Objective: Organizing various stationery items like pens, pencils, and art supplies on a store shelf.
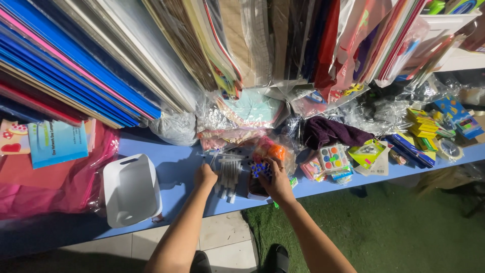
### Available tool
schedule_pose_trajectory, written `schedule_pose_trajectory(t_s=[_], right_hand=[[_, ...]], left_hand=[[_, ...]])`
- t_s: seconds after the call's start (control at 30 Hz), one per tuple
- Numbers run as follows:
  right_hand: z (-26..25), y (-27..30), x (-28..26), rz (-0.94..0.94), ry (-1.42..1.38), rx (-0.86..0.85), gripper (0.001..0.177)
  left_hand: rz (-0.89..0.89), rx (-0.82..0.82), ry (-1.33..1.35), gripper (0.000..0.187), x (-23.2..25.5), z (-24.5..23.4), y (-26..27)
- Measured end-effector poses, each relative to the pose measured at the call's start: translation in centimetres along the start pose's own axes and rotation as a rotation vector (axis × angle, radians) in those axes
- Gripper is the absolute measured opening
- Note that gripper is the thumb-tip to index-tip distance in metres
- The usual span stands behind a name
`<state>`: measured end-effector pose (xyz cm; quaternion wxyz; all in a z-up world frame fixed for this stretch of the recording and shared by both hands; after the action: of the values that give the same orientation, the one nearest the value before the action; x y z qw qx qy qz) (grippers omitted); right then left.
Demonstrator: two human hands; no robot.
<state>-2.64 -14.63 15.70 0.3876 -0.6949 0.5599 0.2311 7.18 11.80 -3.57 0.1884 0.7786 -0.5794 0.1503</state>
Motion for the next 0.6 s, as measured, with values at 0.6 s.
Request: schedule_pose_trajectory(t_s=[0.6], right_hand=[[-5.2, -0.4, -4.9, 0.028, -0.46, 0.019, 0.044]], left_hand=[[0.719, -0.203, 0.838, 0.028, 11.6, -5.6, 12.0]])
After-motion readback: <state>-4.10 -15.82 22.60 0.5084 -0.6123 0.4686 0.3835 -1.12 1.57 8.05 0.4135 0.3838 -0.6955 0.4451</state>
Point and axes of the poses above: each hand's wrist, its own y-axis away from the middle knuckle, its own z-axis out of the palm, x = y × z, the point moved 1 cm from there along -y, towards the middle knuckle, and after that the axes turned 6 degrees about -y, right-handed, at the moved point
